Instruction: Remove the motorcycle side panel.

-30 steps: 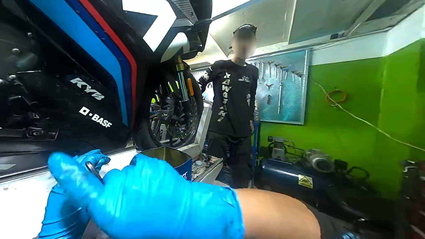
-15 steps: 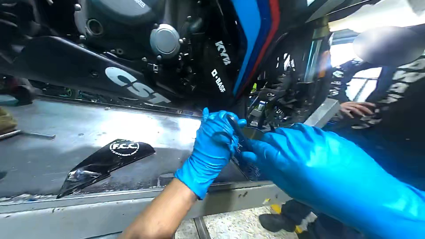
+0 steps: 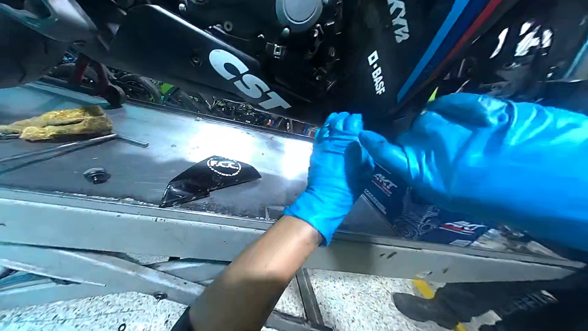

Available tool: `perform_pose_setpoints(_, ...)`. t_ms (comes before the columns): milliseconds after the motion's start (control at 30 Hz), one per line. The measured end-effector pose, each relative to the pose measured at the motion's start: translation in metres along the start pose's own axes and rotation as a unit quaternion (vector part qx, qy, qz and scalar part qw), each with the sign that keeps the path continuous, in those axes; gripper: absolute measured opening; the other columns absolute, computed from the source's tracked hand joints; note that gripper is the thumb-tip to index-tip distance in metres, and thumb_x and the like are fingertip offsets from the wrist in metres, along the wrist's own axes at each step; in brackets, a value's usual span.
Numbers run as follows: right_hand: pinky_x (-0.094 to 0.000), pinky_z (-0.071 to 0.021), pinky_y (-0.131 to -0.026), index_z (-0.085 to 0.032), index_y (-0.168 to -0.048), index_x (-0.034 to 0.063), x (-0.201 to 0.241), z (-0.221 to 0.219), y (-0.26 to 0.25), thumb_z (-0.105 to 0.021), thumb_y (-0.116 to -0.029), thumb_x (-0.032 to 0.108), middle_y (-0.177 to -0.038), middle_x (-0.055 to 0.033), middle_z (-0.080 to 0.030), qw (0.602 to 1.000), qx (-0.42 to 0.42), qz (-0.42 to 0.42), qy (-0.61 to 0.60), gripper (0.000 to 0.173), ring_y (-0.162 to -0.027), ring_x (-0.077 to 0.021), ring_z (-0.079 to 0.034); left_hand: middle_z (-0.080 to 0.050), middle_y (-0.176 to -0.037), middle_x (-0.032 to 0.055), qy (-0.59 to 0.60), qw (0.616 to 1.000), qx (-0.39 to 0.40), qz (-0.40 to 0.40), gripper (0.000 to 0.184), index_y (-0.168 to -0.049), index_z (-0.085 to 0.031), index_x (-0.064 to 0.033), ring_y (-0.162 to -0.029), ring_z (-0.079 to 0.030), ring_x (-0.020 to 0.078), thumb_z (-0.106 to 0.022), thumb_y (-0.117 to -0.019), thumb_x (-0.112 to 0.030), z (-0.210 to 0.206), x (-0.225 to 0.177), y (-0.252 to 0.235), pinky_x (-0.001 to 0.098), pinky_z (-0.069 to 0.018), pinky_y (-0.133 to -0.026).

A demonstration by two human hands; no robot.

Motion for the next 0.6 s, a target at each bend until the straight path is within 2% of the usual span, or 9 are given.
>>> perform_pose_setpoints(67, -0.0499, -0.043, -0.05, -0.058, -0.126, 0.0059, -0.014, -0.028, 0.011, -0.046, -0.099, 0.019, -0.07, -0.0155, -0.055, 0.991, -0.028, -0.12, -0.05, 0.032, -0.058, -0.0369, -0.056, -0.05, -0.151, 0.0209, -0.053, 0.999, 0.002, 0.0, 0.055, -0.147, -0.049, 0.0016, -0.146, -0.042, 0.0325, -0.065, -0.0976, -0.018, 0.009, 0.01, 0.017, 0.0458, -0.0365, -0.12)
perform_pose_setpoints(133, -0.0498, -0.0384, -0.038, -0.059, -0.122, 0.0189, -0.023, -0.038, 0.026, -0.056, -0.09, 0.025, -0.059, -0.0062, -0.049, 0.962, -0.076, -0.24, -0.109, 0.032, -0.047, -0.0319, -0.053, -0.058, -0.142, 0.0175, -0.109, 0.994, 0.004, -0.014, 0.048, -0.14, -0.056, -0.0025, -0.141, -0.048, 0.0317, -0.064, -0.0983, -0.024, 0.017, 0.021, 0.036, 0.0469, -0.0403, -0.117)
perform_pose_setpoints(167, -0.051, -0.0375, -0.037, -0.06, -0.12, 0.02, -0.023, -0.022, 0.025, -0.062, -0.0832, 0.021, -0.055, -0.0048, -0.048, 0.945, -0.056, -0.281, -0.157, 0.037, -0.044, -0.0327, -0.053, -0.062, -0.137, 0.0165, -0.125, 0.992, 0.004, -0.025, 0.042, -0.134, -0.061, -0.0033, -0.138, -0.051, 0.0321, -0.064, -0.0976, -0.023, 0.021, 0.028, 0.043, 0.0481, -0.0423, -0.115)
perform_pose_setpoints(200, -0.0507, -0.0371, -0.038, -0.062, -0.117, 0.0183, -0.023, -0.005, 0.023, -0.063, -0.0826, 0.017, -0.054, -0.005, -0.049, 0.928, -0.043, -0.314, -0.197, 0.034, -0.045, -0.0334, -0.055, -0.065, -0.133, 0.0155, -0.138, 0.99, 0.005, -0.035, 0.038, -0.131, -0.064, -0.0043, -0.136, -0.054, 0.0324, -0.063, -0.0981, -0.024, 0.025, 0.036, 0.051, 0.0489, -0.0427, -0.115)
perform_pose_setpoints(267, -0.0479, -0.0391, -0.043, -0.064, -0.11, 0.018, -0.023, 0.006, 0.025, -0.061, -0.0853, 0.018, -0.059, -0.0006, -0.055, 0.888, -0.058, -0.37, -0.267, 0.025, -0.049, -0.0267, -0.056, -0.066, -0.131, 0.0149, -0.158, 0.987, 0.013, -0.035, 0.035, -0.128, -0.066, -0.0049, -0.135, -0.055, 0.0332, -0.06, -0.1007, -0.026, 0.031, 0.057, 0.064, 0.0498, -0.0421, -0.115)
perform_pose_setpoints(333, -0.0435, -0.0414, -0.048, -0.064, -0.104, 0.021, -0.026, -0.001, 0.031, -0.062, -0.0888, 0.02, -0.064, 0.004, -0.058, 0.83, -0.074, -0.435, -0.341, 0.016, -0.054, -0.0174, -0.056, -0.066, -0.13, 0.0149, -0.167, 0.986, 0.009, -0.018, 0.035, -0.126, -0.067, -0.0048, -0.134, -0.056, 0.0325, -0.058, -0.102, -0.028, 0.038, 0.073, 0.072, 0.0494, -0.0426, -0.114)
perform_pose_setpoints(467, -0.0276, -0.0439, -0.056, -0.063, -0.099, 0.0189, -0.033, -0.004, 0.035, -0.062, -0.0954, 0.014, -0.076, 0.0069, -0.058, 0.744, -0.108, -0.514, -0.414, 0.006, -0.062, -0.0039, -0.052, -0.066, -0.129, 0.0143, -0.164, 0.986, 0.018, -0.019, 0.032, -0.125, -0.067, -0.0064, -0.132, -0.056, 0.031, -0.056, -0.1029, -0.027, 0.042, 0.073, 0.075, 0.0478, -0.0433, -0.114)
perform_pose_setpoints(533, -0.0215, -0.0429, -0.055, -0.063, -0.098, 0.0177, -0.035, -0.003, 0.038, -0.063, -0.0962, 0.012, -0.076, 0.0073, -0.057, 0.707, -0.133, -0.539, -0.438, 0.006, -0.061, -0.0006, -0.051, -0.066, -0.129, 0.0136, -0.176, 0.984, 0.024, -0.03, 0.033, -0.126, -0.066, -0.0072, -0.134, -0.055, 0.0306, -0.054, -0.1035, -0.028, 0.038, 0.074, 0.076, 0.048, -0.0421, -0.114)
perform_pose_setpoints(600, -0.0202, -0.0392, -0.046, -0.061, -0.096, 0.0168, -0.033, -0.003, 0.041, -0.063, -0.0984, 0.013, -0.069, 0.0057, -0.055, 0.67, -0.152, -0.555, -0.469, 0.005, -0.052, -0.0018, -0.048, -0.067, -0.129, 0.0136, -0.195, 0.98, 0.028, -0.031, 0.034, -0.126, -0.067, -0.0071, -0.134, -0.055, 0.0307, -0.051, -0.1044, -0.028, 0.035, 0.075, 0.075, 0.0482, -0.0417, -0.115)
Point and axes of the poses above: each hand's wrist, its own y-axis away from the middle knuckle, its own z-axis out of the back of the hand, x = y × z, the point moved 9 cm from there along -y, towards the middle knuckle
